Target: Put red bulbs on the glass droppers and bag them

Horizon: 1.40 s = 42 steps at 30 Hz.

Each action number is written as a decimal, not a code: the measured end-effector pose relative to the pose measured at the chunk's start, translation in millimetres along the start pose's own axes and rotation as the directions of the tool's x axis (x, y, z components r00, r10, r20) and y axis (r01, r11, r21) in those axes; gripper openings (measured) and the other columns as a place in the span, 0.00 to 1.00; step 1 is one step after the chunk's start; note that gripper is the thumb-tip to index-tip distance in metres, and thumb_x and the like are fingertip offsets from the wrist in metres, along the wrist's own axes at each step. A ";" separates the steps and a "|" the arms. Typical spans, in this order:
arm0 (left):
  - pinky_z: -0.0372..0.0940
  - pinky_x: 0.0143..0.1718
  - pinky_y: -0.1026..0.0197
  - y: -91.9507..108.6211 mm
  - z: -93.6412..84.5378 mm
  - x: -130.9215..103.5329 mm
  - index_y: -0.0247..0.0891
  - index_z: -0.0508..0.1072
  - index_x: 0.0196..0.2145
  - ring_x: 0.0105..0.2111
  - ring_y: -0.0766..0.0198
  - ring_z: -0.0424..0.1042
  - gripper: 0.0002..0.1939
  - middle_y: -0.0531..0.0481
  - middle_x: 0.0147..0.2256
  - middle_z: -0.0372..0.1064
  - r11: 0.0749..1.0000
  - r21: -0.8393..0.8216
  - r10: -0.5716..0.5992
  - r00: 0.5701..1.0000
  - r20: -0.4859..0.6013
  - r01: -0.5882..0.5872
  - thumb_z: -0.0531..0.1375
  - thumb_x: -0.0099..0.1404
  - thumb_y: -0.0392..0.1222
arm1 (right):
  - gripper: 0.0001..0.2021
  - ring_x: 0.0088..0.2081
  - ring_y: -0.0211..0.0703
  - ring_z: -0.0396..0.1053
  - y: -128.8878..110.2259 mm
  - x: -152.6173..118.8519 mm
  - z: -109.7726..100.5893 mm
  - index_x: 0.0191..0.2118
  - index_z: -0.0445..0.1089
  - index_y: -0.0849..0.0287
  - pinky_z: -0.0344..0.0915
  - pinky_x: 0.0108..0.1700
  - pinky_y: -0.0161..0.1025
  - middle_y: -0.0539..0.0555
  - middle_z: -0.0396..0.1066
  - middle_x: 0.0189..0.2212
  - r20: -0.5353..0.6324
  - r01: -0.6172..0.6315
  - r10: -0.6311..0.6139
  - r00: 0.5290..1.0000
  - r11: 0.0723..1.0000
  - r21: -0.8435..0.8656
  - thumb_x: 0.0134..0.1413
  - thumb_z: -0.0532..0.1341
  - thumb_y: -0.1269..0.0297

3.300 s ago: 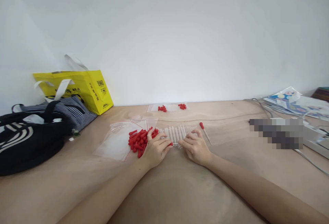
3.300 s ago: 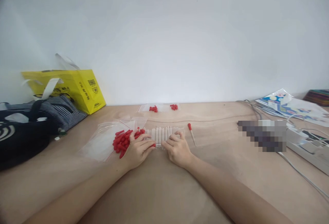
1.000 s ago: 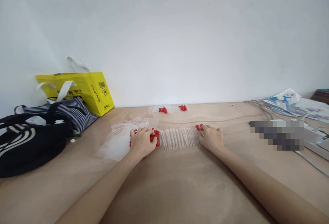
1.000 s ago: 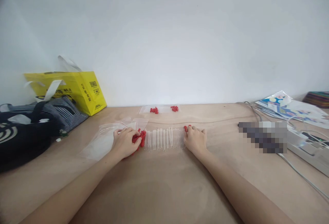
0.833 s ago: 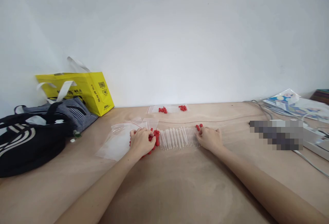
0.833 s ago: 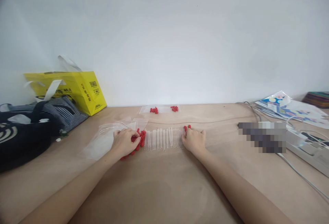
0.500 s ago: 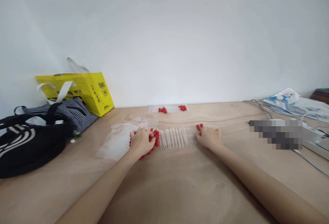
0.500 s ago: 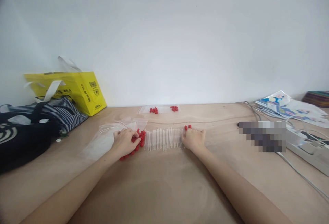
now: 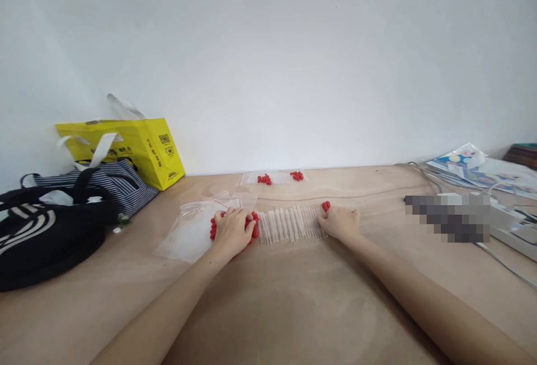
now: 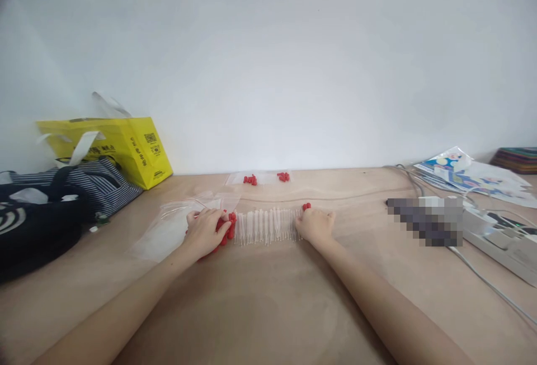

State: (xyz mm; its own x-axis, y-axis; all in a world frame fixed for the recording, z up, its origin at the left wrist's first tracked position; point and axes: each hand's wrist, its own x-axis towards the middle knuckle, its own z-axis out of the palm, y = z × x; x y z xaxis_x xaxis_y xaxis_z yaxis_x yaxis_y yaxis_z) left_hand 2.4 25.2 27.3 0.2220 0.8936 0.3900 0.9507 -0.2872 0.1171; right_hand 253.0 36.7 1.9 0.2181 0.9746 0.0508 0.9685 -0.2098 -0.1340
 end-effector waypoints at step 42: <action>0.50 0.38 0.58 28.0 30.5 -33.7 0.39 0.69 0.32 0.31 0.64 0.67 0.10 0.52 0.29 0.71 0.876 -0.346 0.310 0.941 -0.134 -0.337 0.49 0.64 0.39 | 0.12 0.25 0.34 0.58 -17.0 -49.6 27.7 0.31 0.68 0.60 0.45 0.38 0.38 0.50 0.66 0.22 -0.558 0.859 -0.689 0.463 0.504 0.090 0.55 0.47 0.72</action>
State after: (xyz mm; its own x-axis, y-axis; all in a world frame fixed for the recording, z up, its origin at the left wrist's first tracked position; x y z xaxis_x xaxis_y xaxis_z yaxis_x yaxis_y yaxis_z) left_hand 28.2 -2.4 -10.4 0.4745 0.7062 0.5254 0.6825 -0.6722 0.2870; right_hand 222.4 -5.9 -25.7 -0.4993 0.5521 0.6678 0.6651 0.7381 -0.1130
